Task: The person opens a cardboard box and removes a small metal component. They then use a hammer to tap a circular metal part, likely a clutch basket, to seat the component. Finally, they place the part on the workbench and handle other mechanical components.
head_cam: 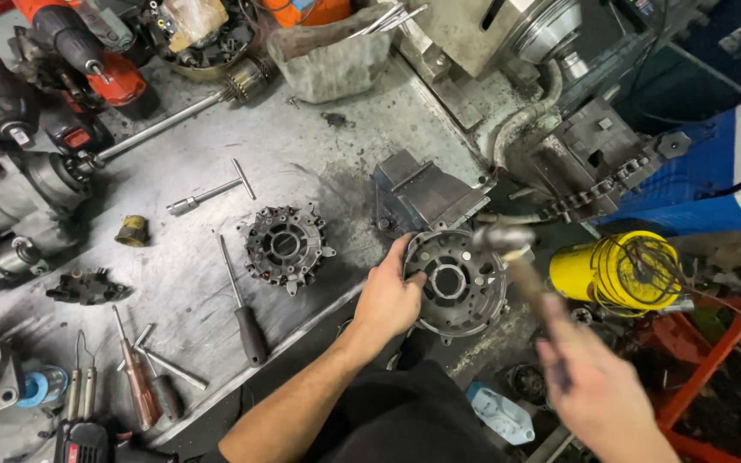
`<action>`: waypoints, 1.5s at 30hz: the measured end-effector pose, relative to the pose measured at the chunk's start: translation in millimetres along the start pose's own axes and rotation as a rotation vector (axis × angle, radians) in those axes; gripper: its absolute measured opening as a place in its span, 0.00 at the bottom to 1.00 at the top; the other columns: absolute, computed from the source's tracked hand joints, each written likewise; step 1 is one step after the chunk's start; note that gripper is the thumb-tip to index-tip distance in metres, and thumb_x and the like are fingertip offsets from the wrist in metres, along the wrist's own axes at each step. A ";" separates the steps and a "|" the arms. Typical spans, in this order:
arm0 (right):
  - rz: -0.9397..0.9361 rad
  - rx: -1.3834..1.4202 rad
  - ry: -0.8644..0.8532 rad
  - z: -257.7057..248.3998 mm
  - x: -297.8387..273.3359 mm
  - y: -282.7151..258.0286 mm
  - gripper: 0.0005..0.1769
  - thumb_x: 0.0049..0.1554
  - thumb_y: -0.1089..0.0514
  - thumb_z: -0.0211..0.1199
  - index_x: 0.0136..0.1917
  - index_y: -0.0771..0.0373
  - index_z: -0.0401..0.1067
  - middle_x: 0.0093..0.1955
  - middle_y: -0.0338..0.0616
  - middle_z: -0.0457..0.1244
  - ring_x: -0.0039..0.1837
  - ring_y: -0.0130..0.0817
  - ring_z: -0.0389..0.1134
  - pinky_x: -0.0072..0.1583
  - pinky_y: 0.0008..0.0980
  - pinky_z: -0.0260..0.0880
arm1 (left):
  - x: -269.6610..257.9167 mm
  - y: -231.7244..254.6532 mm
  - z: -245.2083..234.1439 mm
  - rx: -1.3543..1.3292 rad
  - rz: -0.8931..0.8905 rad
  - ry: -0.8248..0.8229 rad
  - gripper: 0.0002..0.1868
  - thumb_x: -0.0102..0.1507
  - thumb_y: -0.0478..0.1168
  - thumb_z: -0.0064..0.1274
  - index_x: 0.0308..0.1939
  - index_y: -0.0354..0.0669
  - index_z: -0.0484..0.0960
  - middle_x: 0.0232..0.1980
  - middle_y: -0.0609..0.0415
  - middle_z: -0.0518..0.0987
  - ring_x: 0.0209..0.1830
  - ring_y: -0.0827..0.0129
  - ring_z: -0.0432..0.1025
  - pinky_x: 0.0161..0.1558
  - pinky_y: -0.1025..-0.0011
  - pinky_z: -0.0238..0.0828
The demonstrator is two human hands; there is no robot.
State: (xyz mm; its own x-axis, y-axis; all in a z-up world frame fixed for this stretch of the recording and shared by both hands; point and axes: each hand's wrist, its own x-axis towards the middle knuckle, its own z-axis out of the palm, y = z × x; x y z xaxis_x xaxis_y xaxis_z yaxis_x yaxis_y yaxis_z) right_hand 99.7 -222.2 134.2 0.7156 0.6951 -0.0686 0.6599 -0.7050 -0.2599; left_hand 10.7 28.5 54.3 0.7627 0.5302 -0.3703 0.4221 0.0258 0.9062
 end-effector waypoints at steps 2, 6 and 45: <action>0.056 -0.044 -0.104 1.5 6.5 -11.2 0.40 0.58 0.52 0.61 0.82 0.43 0.55 0.53 0.52 0.69 0.51 0.58 0.72 0.51 0.48 0.74 | 3.0 0.1 0.7 0.020 0.024 0.009 0.34 0.59 0.38 0.52 0.71 0.49 0.67 0.55 0.37 0.82 0.57 0.45 0.76 0.59 0.58 0.70; 0.018 -0.025 -0.137 -14.7 13.8 -25.2 0.39 0.57 0.52 0.59 0.80 0.39 0.55 0.49 0.52 0.70 0.47 0.57 0.71 0.47 0.49 0.74 | 1.8 6.3 -0.4 0.029 -0.014 0.003 0.34 0.58 0.38 0.52 0.69 0.50 0.68 0.54 0.38 0.82 0.57 0.45 0.76 0.58 0.56 0.71; 0.019 0.364 0.070 -4.6 21.3 4.5 0.39 0.55 0.58 0.66 0.77 0.64 0.60 0.53 0.57 0.70 0.56 0.44 0.72 0.56 0.35 0.70 | 3.2 6.9 -4.0 0.038 0.014 -0.024 0.31 0.59 0.38 0.53 0.67 0.45 0.69 0.51 0.35 0.82 0.56 0.40 0.75 0.56 0.53 0.71</action>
State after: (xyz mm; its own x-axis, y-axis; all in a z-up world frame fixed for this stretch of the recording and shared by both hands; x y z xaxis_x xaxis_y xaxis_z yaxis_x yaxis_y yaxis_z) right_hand 119.0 -211.2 136.1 0.7493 0.6621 -0.0135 0.5307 -0.6126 -0.5858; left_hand 14.1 33.8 60.2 0.7802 0.5094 -0.3630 0.4292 -0.0137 0.9031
